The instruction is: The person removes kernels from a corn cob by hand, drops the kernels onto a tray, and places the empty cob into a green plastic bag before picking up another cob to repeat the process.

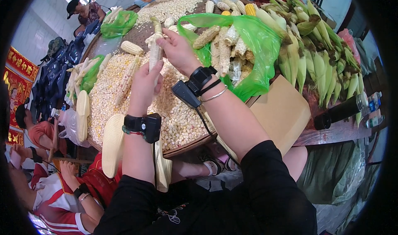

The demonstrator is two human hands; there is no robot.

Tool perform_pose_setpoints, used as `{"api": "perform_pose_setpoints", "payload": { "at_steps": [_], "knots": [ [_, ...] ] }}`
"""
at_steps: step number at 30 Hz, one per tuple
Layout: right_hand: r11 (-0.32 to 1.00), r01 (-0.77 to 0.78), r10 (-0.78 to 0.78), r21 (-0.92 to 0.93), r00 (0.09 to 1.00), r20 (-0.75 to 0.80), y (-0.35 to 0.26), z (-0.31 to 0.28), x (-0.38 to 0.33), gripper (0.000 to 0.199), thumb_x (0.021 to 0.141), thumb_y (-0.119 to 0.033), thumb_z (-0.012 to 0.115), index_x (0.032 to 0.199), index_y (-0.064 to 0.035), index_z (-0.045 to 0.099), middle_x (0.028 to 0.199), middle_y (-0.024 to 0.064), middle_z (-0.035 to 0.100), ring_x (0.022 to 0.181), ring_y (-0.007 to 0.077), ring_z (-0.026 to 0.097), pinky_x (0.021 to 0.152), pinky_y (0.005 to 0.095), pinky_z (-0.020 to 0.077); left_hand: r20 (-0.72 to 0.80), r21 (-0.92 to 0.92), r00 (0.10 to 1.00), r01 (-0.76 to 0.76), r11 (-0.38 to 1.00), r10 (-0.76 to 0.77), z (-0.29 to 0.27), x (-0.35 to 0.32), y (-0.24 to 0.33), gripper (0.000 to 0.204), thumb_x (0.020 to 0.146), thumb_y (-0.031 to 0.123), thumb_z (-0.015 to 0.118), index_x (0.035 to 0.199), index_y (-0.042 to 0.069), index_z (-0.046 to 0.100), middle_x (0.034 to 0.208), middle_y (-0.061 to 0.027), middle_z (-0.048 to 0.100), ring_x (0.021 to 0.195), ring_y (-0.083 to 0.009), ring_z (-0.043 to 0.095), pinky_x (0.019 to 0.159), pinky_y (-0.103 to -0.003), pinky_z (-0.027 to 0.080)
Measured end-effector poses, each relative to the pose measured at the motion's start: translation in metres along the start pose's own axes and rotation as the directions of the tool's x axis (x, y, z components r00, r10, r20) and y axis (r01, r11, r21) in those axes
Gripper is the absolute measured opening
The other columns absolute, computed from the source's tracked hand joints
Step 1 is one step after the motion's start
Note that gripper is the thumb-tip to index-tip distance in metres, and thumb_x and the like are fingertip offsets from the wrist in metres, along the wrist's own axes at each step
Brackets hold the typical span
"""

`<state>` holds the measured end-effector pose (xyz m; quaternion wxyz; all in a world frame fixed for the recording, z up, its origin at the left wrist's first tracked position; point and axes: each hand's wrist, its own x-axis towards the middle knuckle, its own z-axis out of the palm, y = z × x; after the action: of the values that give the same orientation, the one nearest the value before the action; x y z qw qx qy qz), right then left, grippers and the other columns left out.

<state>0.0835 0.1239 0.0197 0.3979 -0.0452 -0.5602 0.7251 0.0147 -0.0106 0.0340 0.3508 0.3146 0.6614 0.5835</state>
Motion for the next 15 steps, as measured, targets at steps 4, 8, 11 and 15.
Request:
{"api": "perform_pose_setpoints", "payload": {
  "at_steps": [4,8,11,15],
  "knots": [
    [0.997,-0.050,0.052,0.057,0.998,-0.036,-0.006,0.007,-0.001,0.040,0.101,-0.018,0.051,0.134,0.0032,0.042,0.115,0.0147,0.061,0.106,0.0246,0.064,0.088,0.0347,0.0549,-0.019,0.031,0.998,-0.060,0.998,0.060,-0.002,0.005,-0.007,0.024,0.092,0.028,0.068,0.086,0.006,0.062,0.059,0.0039,0.050,0.044,-0.0045,0.043,0.039,-0.023,0.030],
    [0.948,-0.140,0.157,0.285,0.987,-0.036,-0.020,0.009,-0.005,0.039,0.101,-0.020,0.050,0.133,0.0023,0.043,0.113,0.0139,0.062,0.103,0.0267,0.066,0.087,0.0361,0.0552,-0.033,0.370,0.925,-0.340,0.865,0.378,-0.002,0.010,-0.017,0.025,0.091,0.027,0.069,0.093,0.003,0.065,0.061,0.0045,0.050,0.047,-0.0045,0.043,0.043,-0.023,0.031],
    [0.950,-0.180,0.213,0.256,0.971,-0.108,-0.019,0.009,-0.004,0.035,0.102,-0.021,0.049,0.128,0.0016,0.047,0.112,0.0133,0.063,0.100,0.0276,0.067,0.085,0.0371,0.0558,-0.006,0.435,0.896,-0.397,0.808,0.444,-0.001,0.014,-0.022,0.025,0.090,0.025,0.069,0.099,0.002,0.067,0.062,0.0054,0.050,0.049,-0.0043,0.041,0.045,-0.024,0.032],
    [0.969,-0.151,0.176,0.197,0.978,-0.116,-0.012,0.005,-0.003,0.030,0.103,-0.020,0.048,0.122,0.0017,0.052,0.113,0.0129,0.063,0.100,0.0279,0.067,0.084,0.0388,0.0567,-0.017,0.409,0.930,-0.329,0.851,0.368,0.001,0.012,-0.019,0.024,0.090,0.024,0.069,0.098,0.002,0.067,0.061,0.0055,0.050,0.049,-0.0042,0.042,0.045,-0.024,0.032]
  ]
}}
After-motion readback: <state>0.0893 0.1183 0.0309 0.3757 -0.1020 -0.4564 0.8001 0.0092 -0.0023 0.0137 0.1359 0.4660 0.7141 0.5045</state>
